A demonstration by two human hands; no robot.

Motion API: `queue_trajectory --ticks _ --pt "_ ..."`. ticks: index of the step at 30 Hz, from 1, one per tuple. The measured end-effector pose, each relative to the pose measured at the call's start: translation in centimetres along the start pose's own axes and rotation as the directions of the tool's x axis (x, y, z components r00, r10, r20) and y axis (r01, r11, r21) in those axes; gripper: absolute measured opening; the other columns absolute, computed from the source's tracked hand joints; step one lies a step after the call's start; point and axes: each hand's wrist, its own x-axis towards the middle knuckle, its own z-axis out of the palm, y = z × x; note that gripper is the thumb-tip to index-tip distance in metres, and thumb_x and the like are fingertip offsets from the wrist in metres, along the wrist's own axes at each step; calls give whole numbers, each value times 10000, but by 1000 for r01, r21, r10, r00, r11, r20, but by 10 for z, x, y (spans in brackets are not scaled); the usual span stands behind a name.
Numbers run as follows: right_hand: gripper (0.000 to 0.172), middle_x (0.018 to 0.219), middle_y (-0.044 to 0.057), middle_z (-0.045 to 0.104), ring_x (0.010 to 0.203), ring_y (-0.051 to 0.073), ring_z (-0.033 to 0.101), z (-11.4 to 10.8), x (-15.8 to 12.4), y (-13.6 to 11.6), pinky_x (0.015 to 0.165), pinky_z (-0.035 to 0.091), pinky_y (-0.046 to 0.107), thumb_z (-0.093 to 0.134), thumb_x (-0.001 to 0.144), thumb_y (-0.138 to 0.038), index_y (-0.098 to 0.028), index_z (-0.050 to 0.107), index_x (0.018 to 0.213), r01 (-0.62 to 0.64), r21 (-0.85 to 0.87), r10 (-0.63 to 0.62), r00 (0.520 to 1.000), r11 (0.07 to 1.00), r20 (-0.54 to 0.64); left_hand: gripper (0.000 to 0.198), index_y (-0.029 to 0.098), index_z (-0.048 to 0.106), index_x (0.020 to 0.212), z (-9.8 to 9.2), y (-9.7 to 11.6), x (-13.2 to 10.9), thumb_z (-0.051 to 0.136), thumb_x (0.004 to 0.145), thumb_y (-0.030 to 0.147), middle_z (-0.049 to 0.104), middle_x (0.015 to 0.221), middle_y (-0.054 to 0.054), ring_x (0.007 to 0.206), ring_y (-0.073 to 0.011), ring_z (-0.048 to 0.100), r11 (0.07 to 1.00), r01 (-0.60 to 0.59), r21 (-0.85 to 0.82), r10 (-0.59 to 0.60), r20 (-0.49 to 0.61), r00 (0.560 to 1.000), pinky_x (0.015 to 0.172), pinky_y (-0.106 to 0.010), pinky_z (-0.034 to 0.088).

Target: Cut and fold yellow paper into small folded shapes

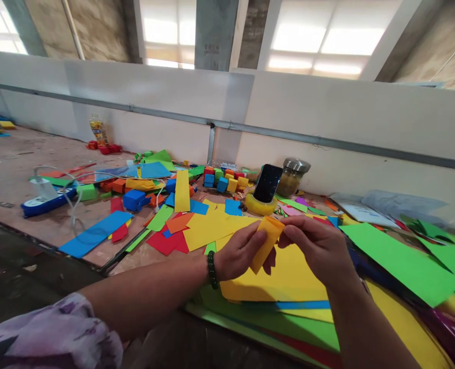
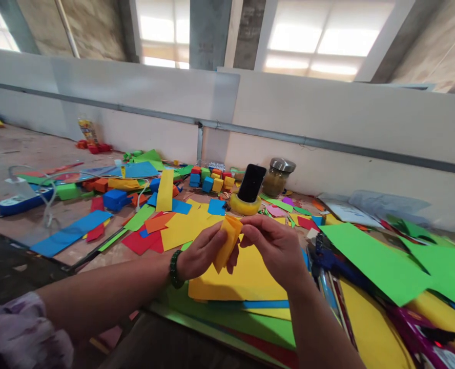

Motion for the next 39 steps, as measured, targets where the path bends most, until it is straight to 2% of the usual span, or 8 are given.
queue_trajectory --ticks 4,6,11,18,21,24,29,39 --pt "166 751 -5 704 568 108 651 2 -2 0 545 568 222 660 854 -275 -229 684 1011 6 65 -4 1000 998 -22 477 157 453 930 -2 -4 -1 385 922 629 563 654 -1 493 -96 549 1000 -21 23 21 12 1000 454 -188 443" --pt "165 800 1 701 587 111 650 5 -3 -1 556 571 232 672 841 -257 -233 662 1005 40 43 -38 998 998 -50 462 158 451 942 -3 -8 0 375 933 614 562 666 0 496 -91 547 999 -23 47 22 12 1000 452 -181 437" --pt "31 788 23 661 645 130 635 6 -5 -4 559 556 242 652 846 -235 -207 641 849 135 -150 -147 987 979 -69 452 156 451 961 -3 -10 -1 369 940 600 548 683 6 506 -83 540 989 -21 148 20 9 1000 466 -183 440" --pt "78 842 43 662 800 157 636 -2 -1 -9 684 546 264 657 830 -193 -205 628 759 281 -324 -294 956 903 11 447 161 446 933 -3 -11 -2 355 942 599 541 692 5 528 -82 535 973 -7 231 0 31 1000 475 -180 432" --pt "94 842 48 665 795 160 635 -4 -1 -9 668 540 259 650 841 -228 -204 634 753 225 -276 -230 973 934 17 448 162 449 928 -3 -13 -2 350 943 599 542 691 7 527 -82 533 967 -4 253 -4 30 1000 474 -181 430" --pt "135 799 50 658 727 157 619 -3 -1 -7 594 529 251 666 834 -296 -197 647 744 84 -146 -86 996 986 -3 456 165 441 924 -2 -12 -2 346 938 611 541 687 9 524 -85 533 959 11 283 -20 31 999 474 -186 434" --pt "223 719 45 636 638 149 588 -2 1 -7 547 517 262 744 752 -374 -180 659 681 -75 47 75 997 996 -2 471 169 434 943 -3 -14 -2 358 923 633 541 678 13 523 -87 536 953 30 302 -45 45 998 474 -185 437" --pt "278 695 56 636 618 156 581 0 3 -8 535 514 271 748 735 -416 -165 653 662 -103 10 103 994 995 -26 468 174 421 923 -2 -15 0 385 909 641 530 656 19 499 -82 520 958 38 283 -57 59 997 460 -185 434"
